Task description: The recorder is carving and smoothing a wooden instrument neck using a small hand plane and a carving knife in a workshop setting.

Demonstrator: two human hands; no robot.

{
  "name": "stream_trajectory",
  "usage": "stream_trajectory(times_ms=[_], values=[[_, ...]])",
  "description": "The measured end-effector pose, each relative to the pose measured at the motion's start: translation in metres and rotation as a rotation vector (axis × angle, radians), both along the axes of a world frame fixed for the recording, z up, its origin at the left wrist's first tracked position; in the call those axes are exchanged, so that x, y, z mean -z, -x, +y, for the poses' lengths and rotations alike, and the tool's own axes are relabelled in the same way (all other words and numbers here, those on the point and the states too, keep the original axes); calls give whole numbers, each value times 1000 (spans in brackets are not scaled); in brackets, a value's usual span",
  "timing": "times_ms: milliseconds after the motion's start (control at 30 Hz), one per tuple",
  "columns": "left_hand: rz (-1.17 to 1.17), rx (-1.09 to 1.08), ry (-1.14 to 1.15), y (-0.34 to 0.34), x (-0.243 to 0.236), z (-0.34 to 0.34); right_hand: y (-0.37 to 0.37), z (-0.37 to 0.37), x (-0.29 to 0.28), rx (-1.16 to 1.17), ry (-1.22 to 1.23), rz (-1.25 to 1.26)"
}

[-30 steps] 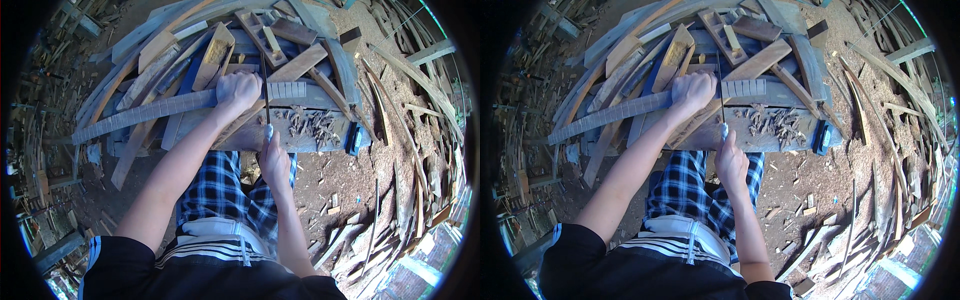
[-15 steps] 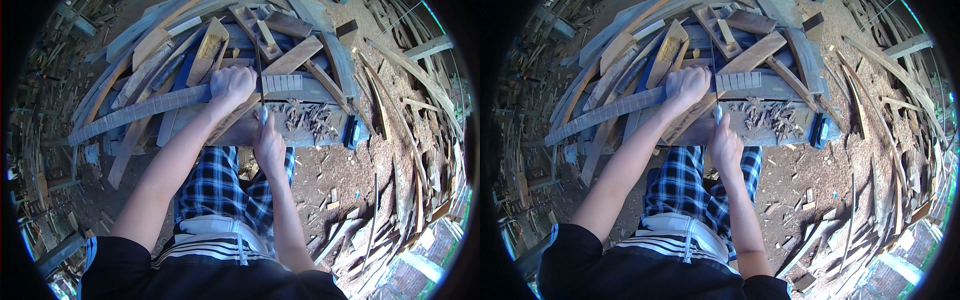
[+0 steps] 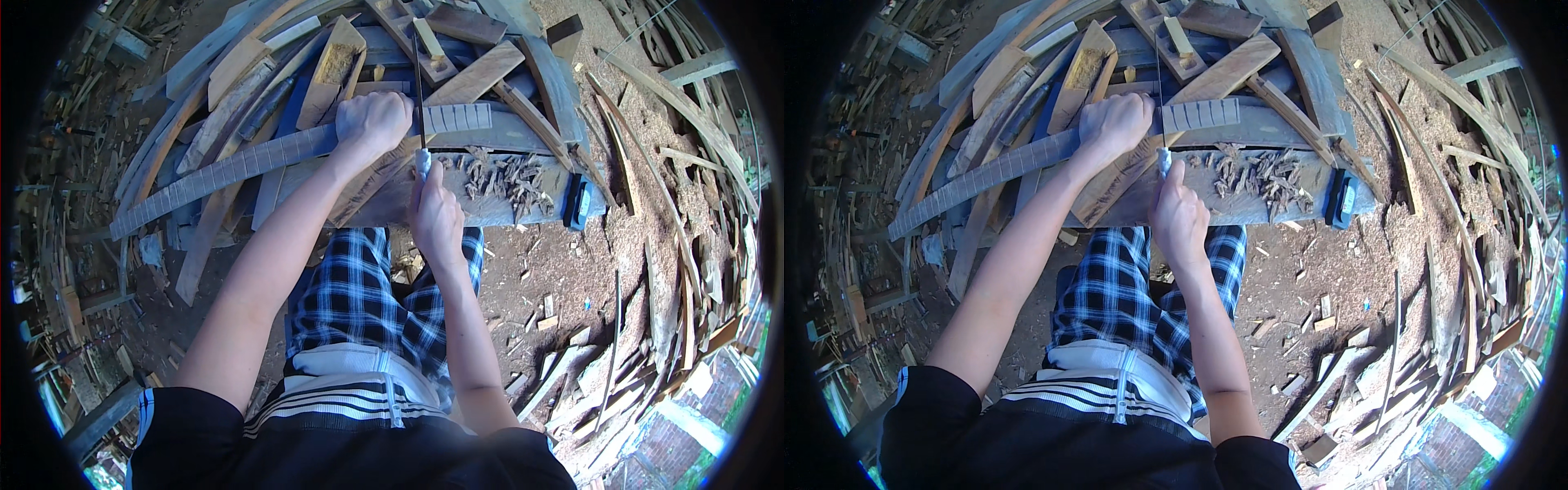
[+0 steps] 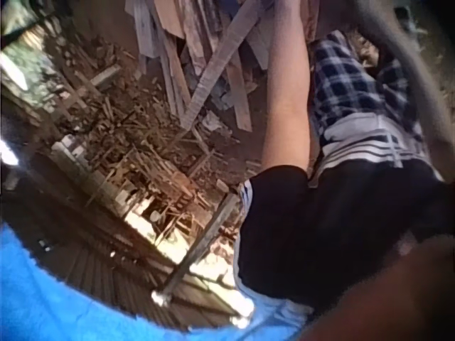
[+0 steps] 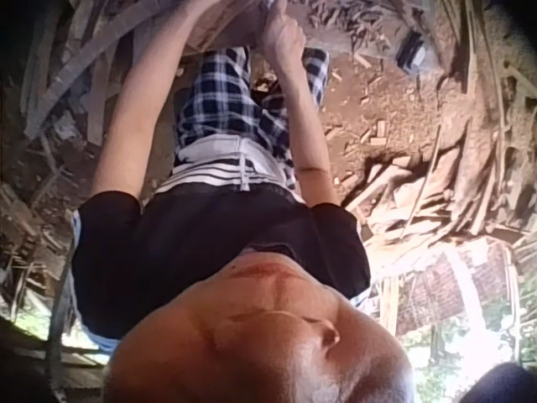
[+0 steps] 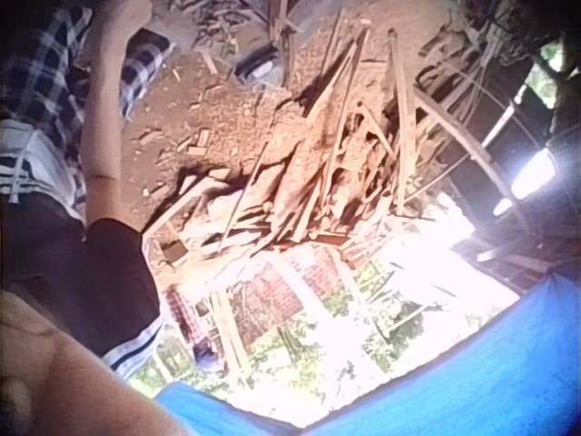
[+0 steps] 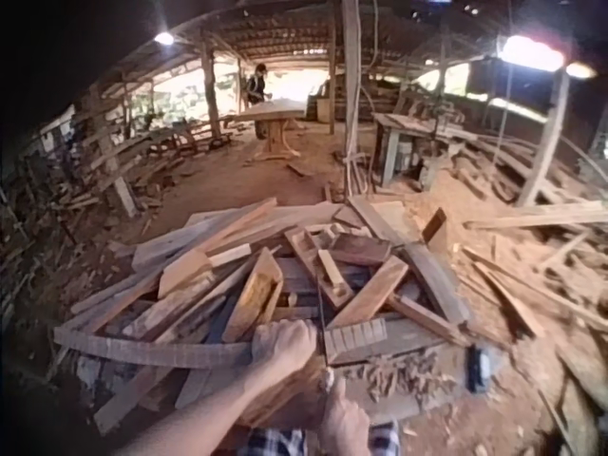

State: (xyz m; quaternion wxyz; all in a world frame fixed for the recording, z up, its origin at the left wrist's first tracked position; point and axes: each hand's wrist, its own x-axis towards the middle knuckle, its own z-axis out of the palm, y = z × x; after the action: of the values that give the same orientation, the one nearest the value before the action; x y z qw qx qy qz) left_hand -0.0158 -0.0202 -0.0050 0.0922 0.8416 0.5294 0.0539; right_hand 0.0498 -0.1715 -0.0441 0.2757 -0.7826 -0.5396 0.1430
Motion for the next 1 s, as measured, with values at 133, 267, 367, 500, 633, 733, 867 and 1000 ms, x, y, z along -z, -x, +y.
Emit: stream_trajectory(times_ms=[133,267,367,500,633,733,867,1000], values=[[3,-25,11,2,4,0,4,-16,0,1,93,33],[54,-18,56,5,-3,-3,4,-34,-5,-4,103,78],[36,-16,45,1,-7,-2,-8,11,-3,-6,65,38],[2,21,43,4,1,-1,1,12,-8,25,87,38],[11,-5,56,8,-2,-3,7,-28,-1,14,129,76],[18,13,36,4,-5,-2,2,-23,-3,11,77,25],[-4,6,35,1,-6,-1,-4,19,-11,6,55,55],[-13,-31,23,5,2,0,3,-8,2,20,102,27]])
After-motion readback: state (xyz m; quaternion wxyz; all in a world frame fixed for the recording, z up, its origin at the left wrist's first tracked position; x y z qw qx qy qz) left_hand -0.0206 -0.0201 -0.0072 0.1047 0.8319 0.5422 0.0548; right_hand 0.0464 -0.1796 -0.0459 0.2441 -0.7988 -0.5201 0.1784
